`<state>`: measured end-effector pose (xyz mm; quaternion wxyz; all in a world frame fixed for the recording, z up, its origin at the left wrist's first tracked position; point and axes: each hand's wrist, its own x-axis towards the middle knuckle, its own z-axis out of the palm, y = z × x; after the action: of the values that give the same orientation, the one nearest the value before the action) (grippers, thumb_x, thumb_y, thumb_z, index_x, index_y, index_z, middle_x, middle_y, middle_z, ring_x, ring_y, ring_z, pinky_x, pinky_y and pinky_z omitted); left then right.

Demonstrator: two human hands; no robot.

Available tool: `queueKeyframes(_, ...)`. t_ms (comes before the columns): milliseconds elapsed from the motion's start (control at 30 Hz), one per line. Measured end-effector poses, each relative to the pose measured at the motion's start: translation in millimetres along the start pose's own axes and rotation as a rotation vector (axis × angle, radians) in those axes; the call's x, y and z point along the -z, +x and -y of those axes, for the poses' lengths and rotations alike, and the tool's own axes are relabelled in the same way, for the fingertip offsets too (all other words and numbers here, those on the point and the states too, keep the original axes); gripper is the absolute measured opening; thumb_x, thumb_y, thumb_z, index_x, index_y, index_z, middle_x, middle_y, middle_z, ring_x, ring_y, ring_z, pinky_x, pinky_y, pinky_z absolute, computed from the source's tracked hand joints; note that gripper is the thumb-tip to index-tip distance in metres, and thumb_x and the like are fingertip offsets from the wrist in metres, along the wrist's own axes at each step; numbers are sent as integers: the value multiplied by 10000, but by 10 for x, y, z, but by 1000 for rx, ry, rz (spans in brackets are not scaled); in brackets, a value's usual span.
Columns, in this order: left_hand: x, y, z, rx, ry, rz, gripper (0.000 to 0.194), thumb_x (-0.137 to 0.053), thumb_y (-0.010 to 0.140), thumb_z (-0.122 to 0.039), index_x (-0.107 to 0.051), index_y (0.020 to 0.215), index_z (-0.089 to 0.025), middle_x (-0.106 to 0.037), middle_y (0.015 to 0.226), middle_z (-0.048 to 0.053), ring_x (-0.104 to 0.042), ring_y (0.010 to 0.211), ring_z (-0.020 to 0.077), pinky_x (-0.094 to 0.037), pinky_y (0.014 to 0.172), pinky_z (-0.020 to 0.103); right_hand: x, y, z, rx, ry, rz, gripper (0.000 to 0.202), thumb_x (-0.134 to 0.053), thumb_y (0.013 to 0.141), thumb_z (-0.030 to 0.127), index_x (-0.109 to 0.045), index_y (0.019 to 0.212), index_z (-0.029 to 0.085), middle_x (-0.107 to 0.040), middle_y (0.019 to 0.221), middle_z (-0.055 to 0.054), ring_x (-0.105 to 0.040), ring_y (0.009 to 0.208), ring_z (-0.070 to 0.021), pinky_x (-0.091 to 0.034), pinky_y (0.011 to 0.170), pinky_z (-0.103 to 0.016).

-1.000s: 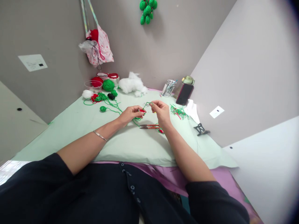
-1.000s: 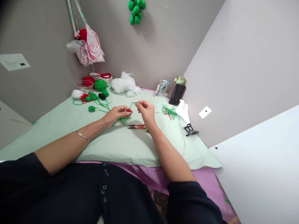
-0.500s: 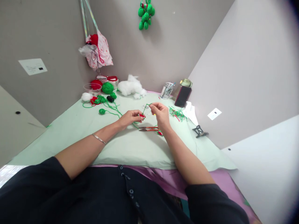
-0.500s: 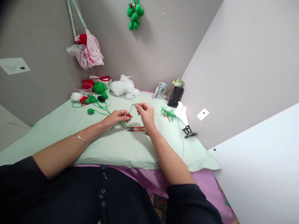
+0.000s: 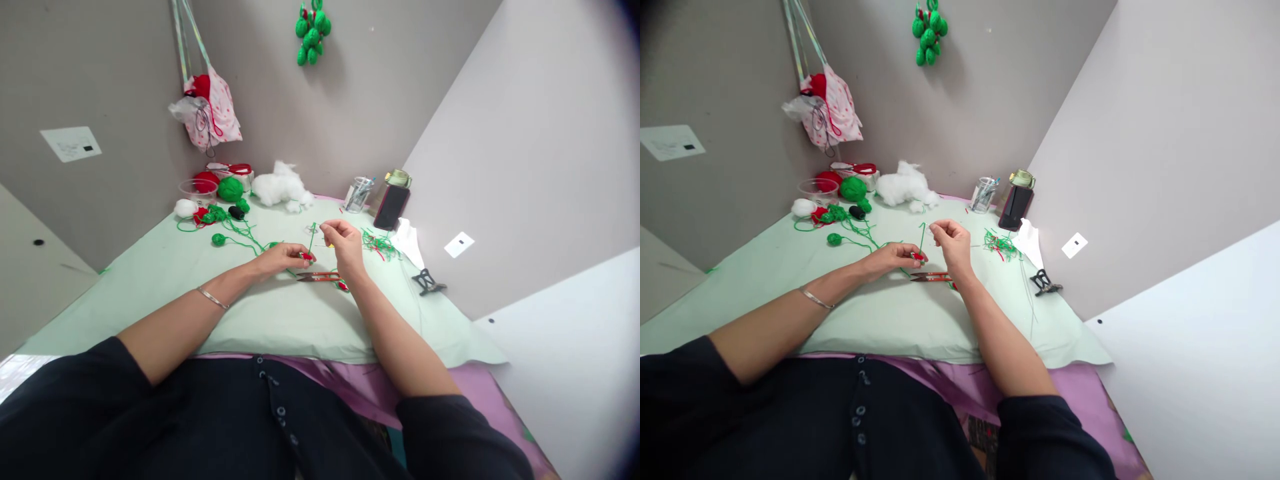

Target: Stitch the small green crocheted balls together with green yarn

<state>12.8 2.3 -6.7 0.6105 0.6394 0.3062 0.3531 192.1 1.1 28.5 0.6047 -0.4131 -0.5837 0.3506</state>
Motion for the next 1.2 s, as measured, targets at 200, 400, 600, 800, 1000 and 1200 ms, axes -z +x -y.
queueKeyframes(200, 84, 32, -26, -105, -161, -269, 366, -808, 733, -452, -765, 984, -190, -731, 1083, 90, -650, 1042, 217, -471, 969, 358, -30, -37, 12, 5, -100, 70, 163, -678, 750, 362, -651, 741, 201, -569, 627, 25, -475, 584, -113, -423, 586, -268)
queueKeyframes(400, 111, 39, -43, -174, -112, -314, 421, -719, 807, -602, -781, 845, -187, -745, 999, 98, -623, 1067, 231, -432, 1038, 382, -103, -107, -39, 118, -246, 163, 197, -656, 792, 374, -623, 708, 198, -599, 644, 13, -489, 594, -119, -408, 589, -272)
queueKeyframes(600, 117, 26, -30, -143, 10, -273, 303, -806, 739, -491, -782, 805, -196, -724, 887, 57, -613, 917, 202, -441, 936, 344, -107, -103, -37, 92, -236, 175, 170, -661, 782, 351, -647, 711, 198, -614, 641, 14, -474, 580, -111, -388, 562, -261)
queueKeyframes(800, 79, -9, -75, -150, 0, -251, 269, -829, 701, -418, -722, 694, -172, -690, 876, 50, -600, 846, 179, -446, 844, 326, -79, -70, -4, -27, -18, 245, 237, -751, 732, 412, -654, 740, 196, -644, 685, 8, -517, 600, -106, -445, 582, -258)
queueKeyframes(1000, 81, -21, -114, -165, 65, -311, 283, -779, 763, -468, -705, 775, -194, -693, 842, 25, -582, 842, 182, -440, 848, 312, -34, -44, -11, -222, 254, 348, 449, -799, 705, 547, -532, 869, 226, -717, 871, -6, -599, 587, -96, -473, 541, -237)
queueKeyframes(1200, 300, 21, -48, -271, 575, -454, 129, -663, 803, -335, -733, 816, -228, -682, 919, 45, -565, 965, 251, -403, 982, 370, 8, 10, -37, -238, 284, 308, 467, -792, 716, 561, -499, 847, 222, -633, 735, 43, -540, 534, -73, -434, 518, -216)
